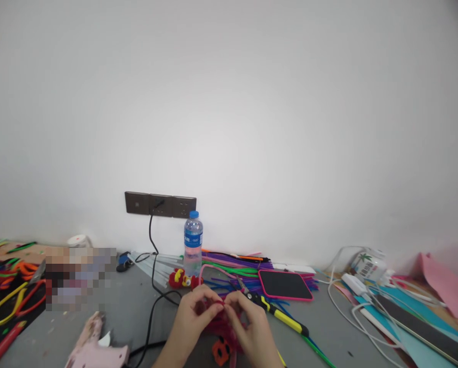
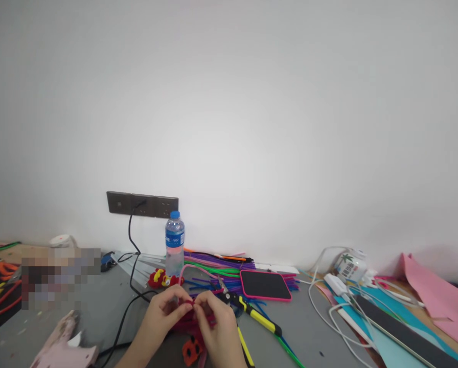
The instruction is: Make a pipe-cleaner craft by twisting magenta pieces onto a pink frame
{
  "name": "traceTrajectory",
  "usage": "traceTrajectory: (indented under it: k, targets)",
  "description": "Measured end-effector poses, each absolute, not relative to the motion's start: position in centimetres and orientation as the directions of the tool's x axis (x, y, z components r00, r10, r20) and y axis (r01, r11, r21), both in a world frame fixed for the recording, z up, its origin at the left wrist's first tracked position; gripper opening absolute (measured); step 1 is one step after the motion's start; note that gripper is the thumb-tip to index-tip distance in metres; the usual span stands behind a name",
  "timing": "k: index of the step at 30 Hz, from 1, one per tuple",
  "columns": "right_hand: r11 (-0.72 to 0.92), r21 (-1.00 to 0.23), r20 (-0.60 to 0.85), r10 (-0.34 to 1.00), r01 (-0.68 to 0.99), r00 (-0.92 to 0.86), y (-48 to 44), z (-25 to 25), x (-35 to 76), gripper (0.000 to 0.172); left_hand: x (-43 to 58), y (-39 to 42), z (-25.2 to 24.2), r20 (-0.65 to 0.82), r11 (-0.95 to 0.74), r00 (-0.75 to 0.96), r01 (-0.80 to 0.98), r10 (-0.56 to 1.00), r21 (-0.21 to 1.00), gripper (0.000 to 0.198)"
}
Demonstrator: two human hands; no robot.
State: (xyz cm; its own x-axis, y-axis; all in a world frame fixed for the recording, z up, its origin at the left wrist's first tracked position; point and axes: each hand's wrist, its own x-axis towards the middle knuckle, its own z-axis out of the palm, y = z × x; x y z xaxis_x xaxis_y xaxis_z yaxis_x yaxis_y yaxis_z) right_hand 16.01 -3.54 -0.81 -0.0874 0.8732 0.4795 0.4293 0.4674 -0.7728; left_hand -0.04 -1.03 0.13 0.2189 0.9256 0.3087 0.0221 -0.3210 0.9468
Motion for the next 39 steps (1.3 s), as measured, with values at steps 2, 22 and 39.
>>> traceTrajectory:
  k: [2,22,39]
  targets:
    - [0.457,-0.812,0.447,0.887,0.364,-0.116,-3.4,-0.8,16.1,0.019,-0.1,-0.9,0.2,0.340,-0.337,0.242,-0.052,0.909,0.940,0.010]
    - [0.409,-0.476,0.458,0.871,0.779,-0.177,-1.5,-2.3,18.1,0.025,-0.8,0.3,0.4,0.116,-0.130,-0.066,-0.275,0.991,0.953,0.033]
    - [0.308,-0.945,0.271,0.926,-0.111,0.264,-0.7,-0.8,19.0,0.033,-0.9,0.7,-0.7,0.122,-0.121,-0.015,-0.315,0.992,0.941,0.038]
